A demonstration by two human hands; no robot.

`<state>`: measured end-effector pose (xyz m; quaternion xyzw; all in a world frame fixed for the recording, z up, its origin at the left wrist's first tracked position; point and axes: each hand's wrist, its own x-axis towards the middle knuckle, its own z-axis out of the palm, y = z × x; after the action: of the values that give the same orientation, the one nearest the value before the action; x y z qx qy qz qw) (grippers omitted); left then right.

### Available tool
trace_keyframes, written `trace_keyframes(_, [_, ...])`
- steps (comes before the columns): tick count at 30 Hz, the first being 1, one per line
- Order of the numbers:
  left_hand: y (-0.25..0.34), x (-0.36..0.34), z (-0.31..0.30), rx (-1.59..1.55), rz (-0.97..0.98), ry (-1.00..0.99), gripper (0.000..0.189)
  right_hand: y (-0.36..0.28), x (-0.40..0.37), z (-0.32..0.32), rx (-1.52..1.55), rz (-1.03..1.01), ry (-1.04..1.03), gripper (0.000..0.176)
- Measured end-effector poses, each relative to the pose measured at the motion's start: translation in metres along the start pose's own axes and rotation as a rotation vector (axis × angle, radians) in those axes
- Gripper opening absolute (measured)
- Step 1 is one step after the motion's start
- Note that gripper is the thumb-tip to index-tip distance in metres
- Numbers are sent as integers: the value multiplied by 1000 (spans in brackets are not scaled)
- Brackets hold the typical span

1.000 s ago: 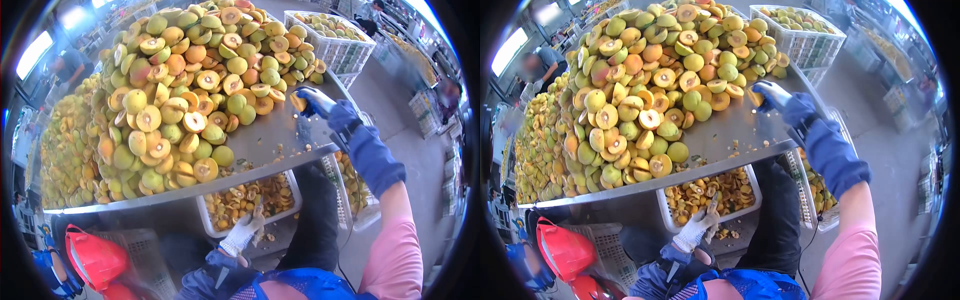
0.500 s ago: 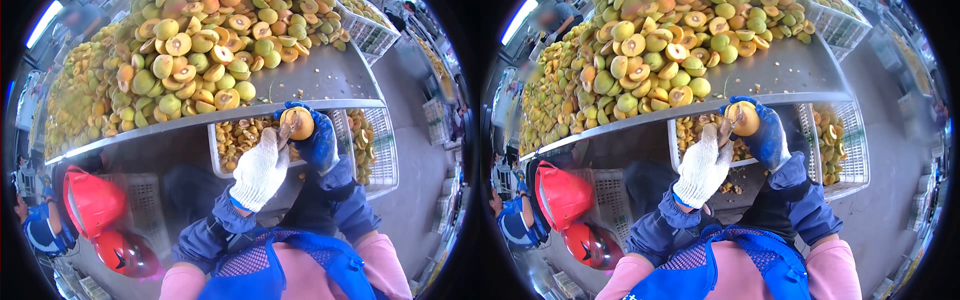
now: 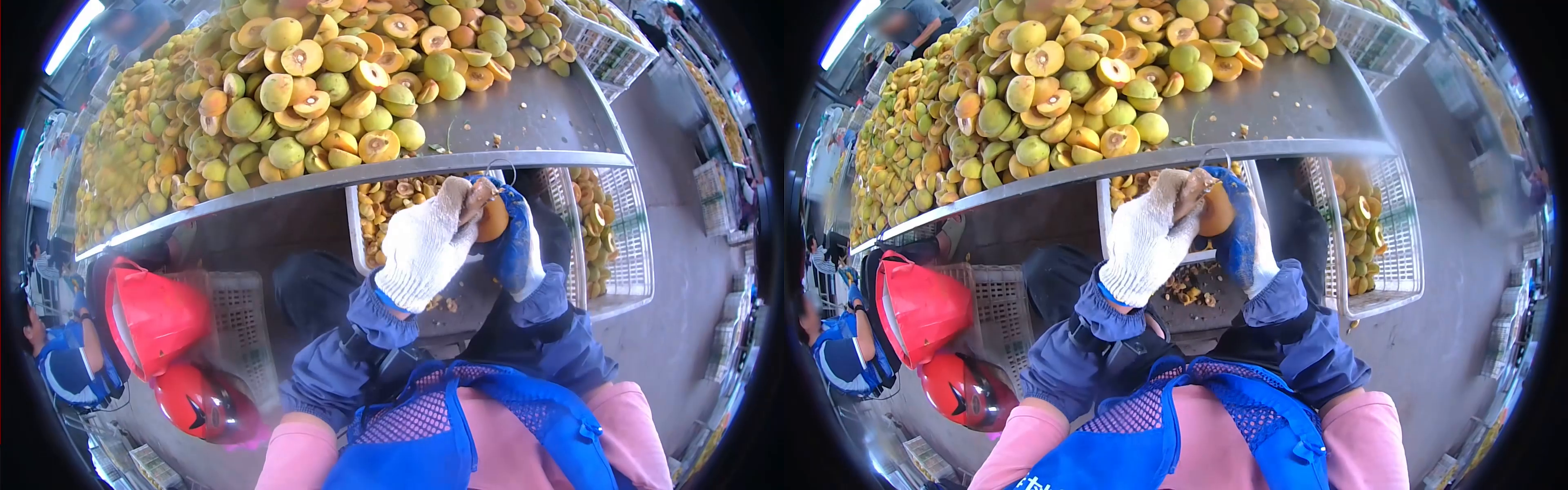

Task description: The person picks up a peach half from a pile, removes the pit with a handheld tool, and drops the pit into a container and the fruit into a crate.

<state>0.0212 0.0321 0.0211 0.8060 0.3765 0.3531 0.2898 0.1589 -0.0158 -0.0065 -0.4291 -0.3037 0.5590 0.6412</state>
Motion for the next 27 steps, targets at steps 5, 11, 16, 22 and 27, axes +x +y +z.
trace_keyframes(5, [-7, -2, 4, -56, -63, 6, 18, 26, 2, -3, 186, -22, 52, 39])
trace_keyframes(11, [-10, -23, 7, 143, -70, 127, 24, 32, 21, -20, -274, -255, 149, 41])
trace_keyframes(16, [-11, -37, 13, 279, -106, -56, 27, 32, 24, -14, -43, -185, 75, 30])
trace_keyframes(22, [-15, -45, 20, 360, -81, -192, 44, 30, 15, -2, 177, -69, 151, 35])
trace_keyframes(27, [-21, -45, 18, 322, -50, -194, 48, 36, 17, 3, -295, -373, 112, 34])
